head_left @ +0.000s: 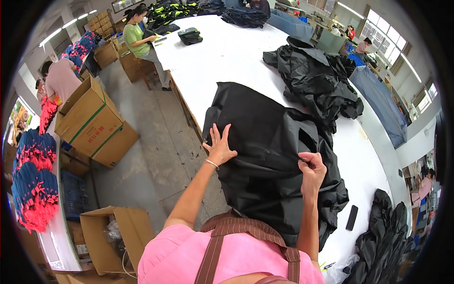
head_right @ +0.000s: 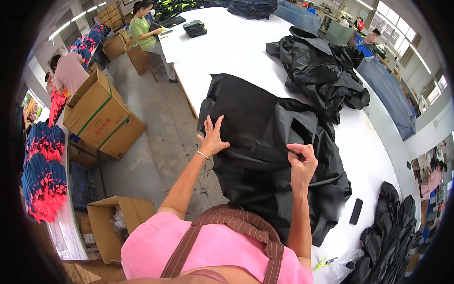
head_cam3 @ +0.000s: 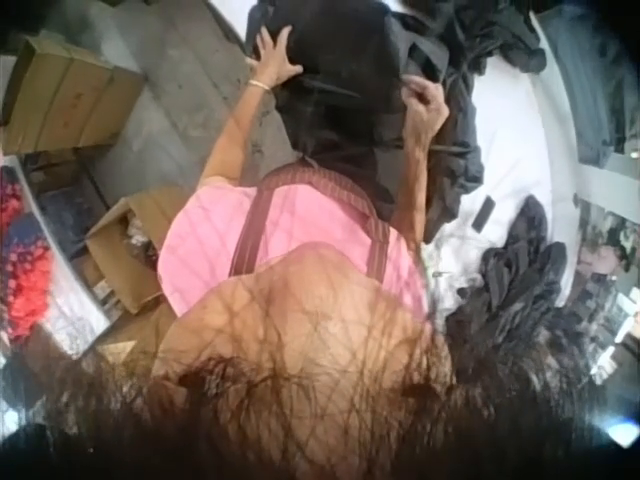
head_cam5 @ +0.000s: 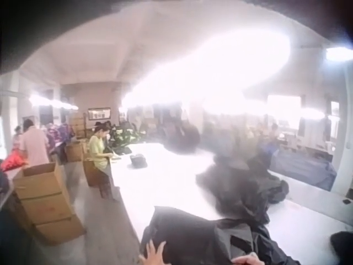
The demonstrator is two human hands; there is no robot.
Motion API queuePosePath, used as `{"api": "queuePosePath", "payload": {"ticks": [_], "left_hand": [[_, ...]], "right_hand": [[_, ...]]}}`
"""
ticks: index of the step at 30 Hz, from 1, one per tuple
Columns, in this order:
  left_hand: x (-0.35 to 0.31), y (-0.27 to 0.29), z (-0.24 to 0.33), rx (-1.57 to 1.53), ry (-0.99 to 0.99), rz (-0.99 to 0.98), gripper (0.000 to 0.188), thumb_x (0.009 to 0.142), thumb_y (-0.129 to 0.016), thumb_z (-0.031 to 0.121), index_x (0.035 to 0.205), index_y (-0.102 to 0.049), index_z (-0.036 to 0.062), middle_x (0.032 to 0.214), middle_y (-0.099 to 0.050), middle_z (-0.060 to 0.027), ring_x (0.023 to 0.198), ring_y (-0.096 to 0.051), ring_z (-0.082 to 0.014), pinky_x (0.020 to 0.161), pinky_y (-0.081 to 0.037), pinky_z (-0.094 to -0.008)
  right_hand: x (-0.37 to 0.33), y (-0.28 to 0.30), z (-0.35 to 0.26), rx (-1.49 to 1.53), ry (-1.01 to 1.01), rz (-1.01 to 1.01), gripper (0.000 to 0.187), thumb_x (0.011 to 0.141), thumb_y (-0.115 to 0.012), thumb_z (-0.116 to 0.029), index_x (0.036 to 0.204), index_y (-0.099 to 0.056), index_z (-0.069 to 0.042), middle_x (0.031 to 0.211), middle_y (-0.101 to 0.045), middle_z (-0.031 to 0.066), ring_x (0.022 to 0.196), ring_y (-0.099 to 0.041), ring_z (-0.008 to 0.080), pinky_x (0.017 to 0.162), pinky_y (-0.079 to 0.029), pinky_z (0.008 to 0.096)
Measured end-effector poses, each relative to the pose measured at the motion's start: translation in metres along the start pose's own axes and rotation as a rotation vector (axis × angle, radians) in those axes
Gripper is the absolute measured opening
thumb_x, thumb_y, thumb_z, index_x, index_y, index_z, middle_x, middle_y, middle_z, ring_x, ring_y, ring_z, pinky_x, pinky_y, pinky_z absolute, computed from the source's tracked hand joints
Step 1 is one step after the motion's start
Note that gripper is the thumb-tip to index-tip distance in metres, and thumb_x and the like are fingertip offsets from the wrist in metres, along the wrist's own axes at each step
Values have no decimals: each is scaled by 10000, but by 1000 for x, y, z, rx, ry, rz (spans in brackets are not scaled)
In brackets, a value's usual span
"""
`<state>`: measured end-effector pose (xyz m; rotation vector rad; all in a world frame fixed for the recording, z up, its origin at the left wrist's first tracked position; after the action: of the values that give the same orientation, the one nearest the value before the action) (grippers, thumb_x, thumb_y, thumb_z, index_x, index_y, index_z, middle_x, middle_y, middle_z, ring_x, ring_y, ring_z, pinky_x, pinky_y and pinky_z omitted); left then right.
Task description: The recorder is inspecting, folding, and trimming threads on black fabric bags at an industrial workbench.
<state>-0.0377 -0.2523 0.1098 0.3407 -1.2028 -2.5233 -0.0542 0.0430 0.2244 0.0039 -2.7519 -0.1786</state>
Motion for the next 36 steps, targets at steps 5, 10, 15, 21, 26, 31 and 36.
{"api": "queuePosePath", "payload": {"ticks": [5, 10, 15, 21, 26, 31, 36], "left_hand": [[4, 22, -10, 17, 28, 186, 1053, 555, -765, 230, 1463, -237, 302, 1570, 9, -156, 1438, -50, -414, 985, -159, -770], [-1, 65, -43, -152, 60, 326, 988, 545, -746, 253, 1432, -311, 254, 1551, -77, -177, 1409, -119, -465, 972, -203, -767], [-33, 72, -5, 181, -130, 508, 813, 637, -706, 242, 1389, -401, 212, 1526, -188, -173, 1394, -190, -443, 1007, -183, -722], [-73, 13, 85, 130, -844, 150, 751, 677, -746, 437, 1334, -480, 188, 1376, -457, -27, 1287, -404, -257, 1004, -211, -687], [-47, 18, 89, 175, -865, 66, 511, 642, -704, 34, 1125, -582, 144, 1013, -563, -59, 1001, -556, -235, 891, -381, -438], [-43, 12, 93, 80, -933, 103, 406, 638, -637, -34, 1013, -575, 112, 909, -535, -78, 907, -559, -269, 807, -409, -367], [-66, 34, 106, -11, -921, 176, 361, 624, -576, -87, 942, -569, 85, 870, -529, -85, 864, -567, -290, 724, -459, -388]], "right_hand": [[6, 11, 6, 169, -77, 35, 279, 697, -579, 177, 885, -677, -4, 774, -530, -29, 716, -493, 48, 671, -381, 167], [10, 26, 4, 250, -139, 97, 267, 708, -596, 162, 900, -675, -7, 786, -567, -9, 722, -528, 70, 702, -447, 191], [4, 25, 6, 227, -135, 88, 247, 712, -583, 165, 866, -672, -6, 780, -562, -22, 723, -499, 50, 665, -401, 178], [6, 30, 9, 171, -134, 121, 217, 714, -593, 128, 873, -670, 2, 804, -589, -5, 743, -520, 68, 693, -400, 190], [10, 26, 4, 235, -162, 117, 208, 723, -596, 114, 887, -674, 13, 798, -601, 7, 735, -519, 70, 687, -394, 193], [10, 31, 16, 300, -175, 124, 197, 751, -610, 102, 910, -680, 10, 791, -602, -4, 729, -513, 45, 683, -398, 178], [4, 37, 21, -331, 26, 69, 209, 790, -653, -26, 993, -686, -64, 1008, -599, 94, 885, -570, 196, 810, -460, 302]]}}
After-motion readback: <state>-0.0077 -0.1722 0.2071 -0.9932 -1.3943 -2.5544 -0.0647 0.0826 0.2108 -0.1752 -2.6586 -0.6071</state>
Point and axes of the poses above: each hand's wrist, its own x-axis towards the middle knuckle, its own y-axis out of the back of the hand, z = x × y, the point moved 5 cm from there along x, towards the middle knuckle
